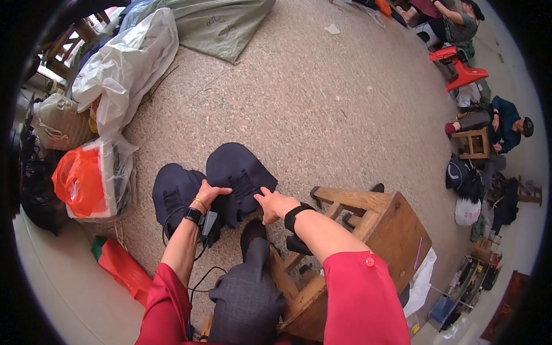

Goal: Bundling a stack of shoe uppers with a rubber band and placing them into a bag.

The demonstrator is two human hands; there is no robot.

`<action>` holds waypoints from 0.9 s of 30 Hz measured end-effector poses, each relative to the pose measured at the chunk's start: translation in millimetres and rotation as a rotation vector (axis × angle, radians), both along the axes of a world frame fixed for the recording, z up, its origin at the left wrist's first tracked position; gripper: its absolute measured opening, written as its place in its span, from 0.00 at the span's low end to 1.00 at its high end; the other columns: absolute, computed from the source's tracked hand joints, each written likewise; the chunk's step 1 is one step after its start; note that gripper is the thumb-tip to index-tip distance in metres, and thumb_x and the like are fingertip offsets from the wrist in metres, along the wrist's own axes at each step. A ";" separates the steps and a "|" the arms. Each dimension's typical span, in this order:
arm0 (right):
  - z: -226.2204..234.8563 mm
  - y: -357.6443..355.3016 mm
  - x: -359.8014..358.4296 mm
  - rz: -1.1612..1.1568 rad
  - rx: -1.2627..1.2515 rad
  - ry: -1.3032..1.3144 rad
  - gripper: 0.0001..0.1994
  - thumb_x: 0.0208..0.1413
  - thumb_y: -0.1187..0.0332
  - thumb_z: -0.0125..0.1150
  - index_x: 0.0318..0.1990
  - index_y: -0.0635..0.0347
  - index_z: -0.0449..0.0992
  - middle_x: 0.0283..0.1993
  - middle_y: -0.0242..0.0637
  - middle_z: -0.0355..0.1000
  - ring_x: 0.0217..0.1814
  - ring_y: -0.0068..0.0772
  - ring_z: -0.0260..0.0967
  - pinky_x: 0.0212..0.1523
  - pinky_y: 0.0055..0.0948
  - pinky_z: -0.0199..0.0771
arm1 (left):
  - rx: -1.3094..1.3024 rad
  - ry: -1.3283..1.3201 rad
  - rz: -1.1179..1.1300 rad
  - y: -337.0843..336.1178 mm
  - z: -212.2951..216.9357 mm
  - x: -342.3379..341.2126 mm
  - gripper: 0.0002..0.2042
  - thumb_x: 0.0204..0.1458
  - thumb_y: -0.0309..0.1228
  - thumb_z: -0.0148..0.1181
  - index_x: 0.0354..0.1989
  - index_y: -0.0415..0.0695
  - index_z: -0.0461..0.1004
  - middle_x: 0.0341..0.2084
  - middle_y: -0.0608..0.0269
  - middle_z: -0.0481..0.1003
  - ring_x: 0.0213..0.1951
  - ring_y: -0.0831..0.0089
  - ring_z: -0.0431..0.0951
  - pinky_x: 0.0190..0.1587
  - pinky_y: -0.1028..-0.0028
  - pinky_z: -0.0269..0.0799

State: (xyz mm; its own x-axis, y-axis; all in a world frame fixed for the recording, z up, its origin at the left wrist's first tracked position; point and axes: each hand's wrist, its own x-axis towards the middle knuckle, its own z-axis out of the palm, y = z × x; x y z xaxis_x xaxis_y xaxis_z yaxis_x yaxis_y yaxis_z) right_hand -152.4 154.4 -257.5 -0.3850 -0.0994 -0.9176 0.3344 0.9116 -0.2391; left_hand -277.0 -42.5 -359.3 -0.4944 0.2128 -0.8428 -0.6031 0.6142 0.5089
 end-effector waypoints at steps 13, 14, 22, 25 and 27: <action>-4.8 6.2 7.6 -0.018 0.036 -0.042 0.46 0.47 0.60 0.70 0.74 0.43 0.51 0.81 0.37 0.35 0.77 0.49 0.48 0.70 0.48 0.60 | 0.485 0.022 0.187 -6.2 -22.1 36.7 0.29 0.36 0.27 0.78 0.50 0.35 0.74 0.43 0.56 0.80 0.41 0.68 0.81 0.47 0.69 0.79; -5.9 8.2 8.2 -0.018 0.039 -0.060 0.47 0.47 0.60 0.69 0.75 0.43 0.50 0.81 0.37 0.35 0.77 0.49 0.47 0.71 0.48 0.60 | 0.503 0.004 0.193 -4.0 -22.3 39.7 0.30 0.36 0.27 0.78 0.51 0.35 0.73 0.43 0.56 0.80 0.42 0.68 0.81 0.48 0.69 0.78; -3.0 6.6 -2.2 -0.014 0.039 -0.023 0.47 0.47 0.59 0.69 0.75 0.45 0.50 0.79 0.42 0.42 0.77 0.48 0.49 0.71 0.46 0.60 | 0.293 0.221 0.157 -2.3 -24.9 55.0 0.30 0.36 0.29 0.76 0.51 0.36 0.74 0.43 0.51 0.80 0.45 0.63 0.81 0.49 0.68 0.77; -1.8 11.1 -7.7 -0.088 -0.020 0.074 0.43 0.49 0.56 0.69 0.72 0.58 0.55 0.75 0.51 0.52 0.73 0.50 0.55 0.71 0.39 0.59 | 0.308 0.276 0.200 -1.8 -17.9 56.6 0.26 0.36 0.28 0.75 0.48 0.36 0.76 0.41 0.51 0.81 0.43 0.62 0.82 0.49 0.68 0.77; 5.1 8.9 -11.6 -0.139 -0.030 0.231 0.37 0.50 0.59 0.68 0.67 0.63 0.64 0.65 0.54 0.66 0.67 0.50 0.64 0.67 0.39 0.64 | 0.298 0.282 0.215 -3.3 -7.9 56.3 0.26 0.36 0.28 0.75 0.48 0.36 0.76 0.41 0.51 0.81 0.43 0.63 0.82 0.49 0.68 0.77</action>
State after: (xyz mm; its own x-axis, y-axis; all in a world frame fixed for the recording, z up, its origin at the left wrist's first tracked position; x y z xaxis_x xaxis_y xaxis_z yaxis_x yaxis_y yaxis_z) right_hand -164.0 163.3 -252.3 -0.5960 -0.0564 -0.8010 0.3894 0.8521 -0.3497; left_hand -220.7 -45.9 -367.2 -0.7550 0.2930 -0.5866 -0.5135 0.2920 0.8069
